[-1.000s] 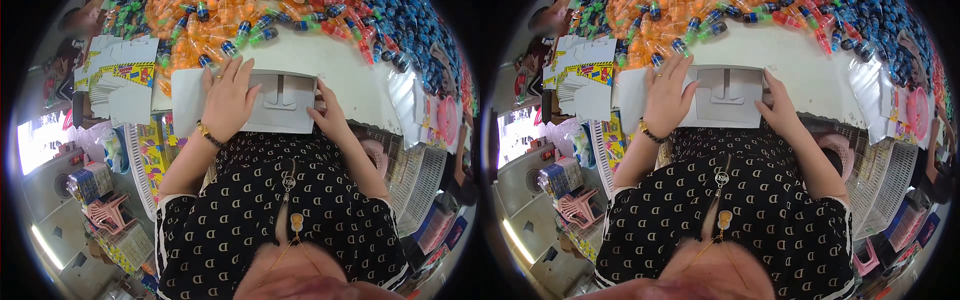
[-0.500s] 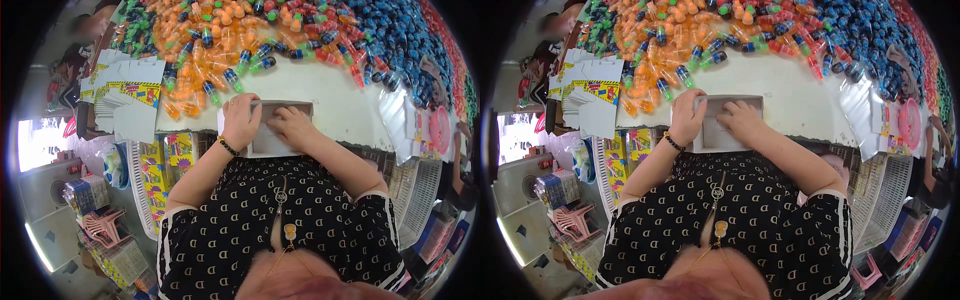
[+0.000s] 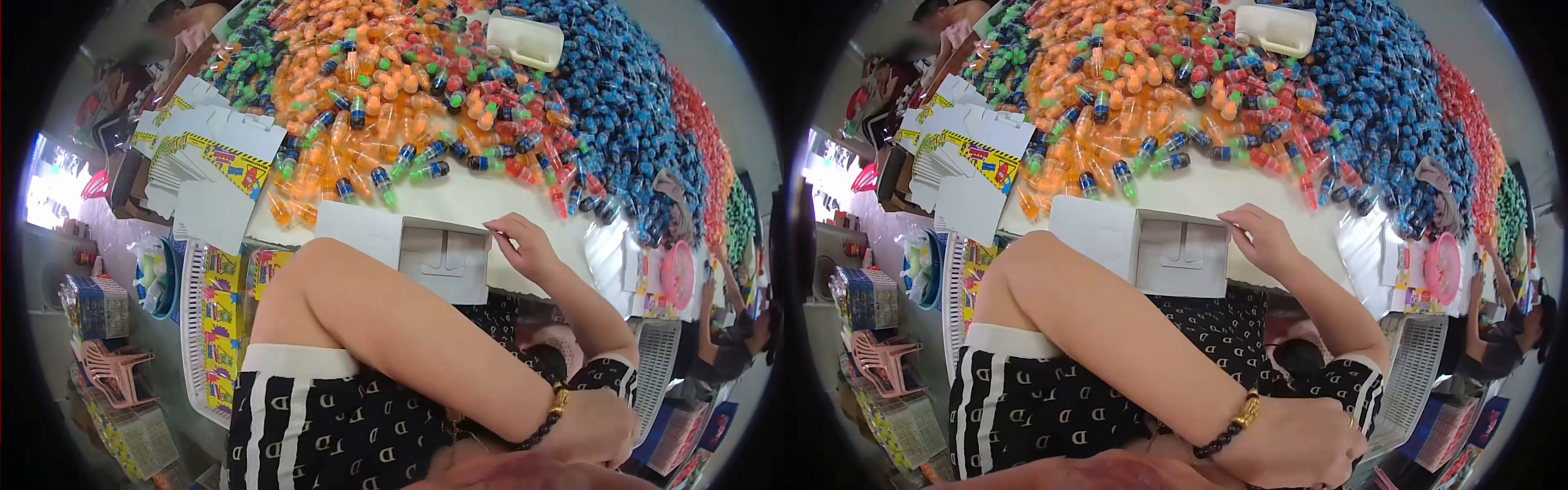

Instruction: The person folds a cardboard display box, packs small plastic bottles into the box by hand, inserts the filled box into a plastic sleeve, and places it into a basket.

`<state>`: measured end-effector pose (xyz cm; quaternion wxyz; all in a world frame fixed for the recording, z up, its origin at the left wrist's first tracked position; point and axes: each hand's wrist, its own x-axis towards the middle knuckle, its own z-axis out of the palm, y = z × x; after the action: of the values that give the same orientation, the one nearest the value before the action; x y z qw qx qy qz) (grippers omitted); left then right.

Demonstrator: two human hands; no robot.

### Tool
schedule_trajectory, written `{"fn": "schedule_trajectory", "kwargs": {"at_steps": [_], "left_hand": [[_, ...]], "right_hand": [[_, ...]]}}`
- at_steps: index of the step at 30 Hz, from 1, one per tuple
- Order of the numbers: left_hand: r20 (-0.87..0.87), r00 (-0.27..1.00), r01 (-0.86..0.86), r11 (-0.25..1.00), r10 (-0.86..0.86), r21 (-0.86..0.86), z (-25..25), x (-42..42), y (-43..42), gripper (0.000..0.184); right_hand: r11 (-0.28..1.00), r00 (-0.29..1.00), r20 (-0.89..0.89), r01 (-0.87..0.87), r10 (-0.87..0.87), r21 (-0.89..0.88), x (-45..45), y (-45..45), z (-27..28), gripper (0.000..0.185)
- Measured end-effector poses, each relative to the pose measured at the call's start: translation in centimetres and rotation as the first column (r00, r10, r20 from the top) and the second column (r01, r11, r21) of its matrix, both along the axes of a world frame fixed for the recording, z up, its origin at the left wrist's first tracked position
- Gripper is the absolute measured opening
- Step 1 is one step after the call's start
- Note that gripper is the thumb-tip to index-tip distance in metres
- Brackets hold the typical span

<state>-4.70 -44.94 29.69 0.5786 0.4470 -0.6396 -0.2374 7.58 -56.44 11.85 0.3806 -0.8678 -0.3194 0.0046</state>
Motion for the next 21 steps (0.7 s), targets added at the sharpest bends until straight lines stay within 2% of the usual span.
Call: {"fn": "schedule_trajectory", "kwargs": {"at_steps": [3, 6, 9, 10, 12, 15, 16, 18, 19, 21], "left_hand": [[-0.125, 0.97, 0.199, 0.977, -0.207, -0.072, -0.6, -0.5, -0.4, 0.022], [-0.243, 0.877, 0.386, 0.909, -0.414, -0.157, -1.3, -1.0, -0.6, 0.022], [-0.33, 0.727, 0.543, 0.799, -0.602, -0.26, -1.8, -1.3, -0.8, 0.022], [-0.358, 0.66, 0.589, 0.75, -0.661, -0.3, -1.8, -1.3, -0.8, 0.022], [-0.415, 0.626, 0.582, 0.75, -0.66, -0.315, -1.2, -1.1, -0.6, 0.02], [-0.515, 0.56, 0.555, 0.756, -0.649, -0.348, -0.6, 0.0, -0.1, 0.016], [-0.499, 0.58, 0.559, 0.76, -0.644, -0.331, -0.8, 0.2, 0.0, 0.016], [-0.455, 0.629, 0.563, 0.773, -0.63, -0.292, -1.5, 0.9, 0.1, 0.016], [-0.43, 0.653, 0.566, 0.779, -0.623, -0.268, -1.8, 1.4, 0.1, 0.016], [-0.385, 0.691, 0.575, 0.788, -0.612, -0.219, -3.0, 2.5, 0.2, 0.017]], "right_hand": [[0.998, 0.998, -0.017, 0.055, -0.055, 0.019, 0.0, -1.8, -1.0, 0.021], [0.992, 0.993, -0.045, 0.112, -0.109, 0.051, 0.2, -3.8, -2.7, 0.026], [0.986, 0.963, 0.266, 0.073, -0.031, -0.151, 2.5, -5.6, -4.1, 0.034], [0.986, 0.965, 0.26, 0.082, -0.041, -0.147, 3.0, -6.2, -4.8, 0.034], [0.966, 0.879, 0.477, 0.139, -0.019, -0.217, 4.8, -6.8, -5.8, 0.04], [0.956, 0.811, 0.568, 0.261, -0.142, -0.134, 7.9, -6.8, -6.3, 0.035], [0.954, 0.812, 0.565, 0.267, -0.147, -0.135, 8.9, -6.8, -6.4, 0.035], [0.938, 0.692, 0.661, 0.344, -0.29, 0.052, 11.7, -6.5, -5.9, 0.038], [0.936, 0.686, 0.665, 0.348, -0.294, 0.055, 13.2, -6.6, -5.5, 0.038], [0.857, 0.618, 0.635, 0.493, -0.464, 0.147, 16.0, -7.2, -5.2, 0.034]]}}
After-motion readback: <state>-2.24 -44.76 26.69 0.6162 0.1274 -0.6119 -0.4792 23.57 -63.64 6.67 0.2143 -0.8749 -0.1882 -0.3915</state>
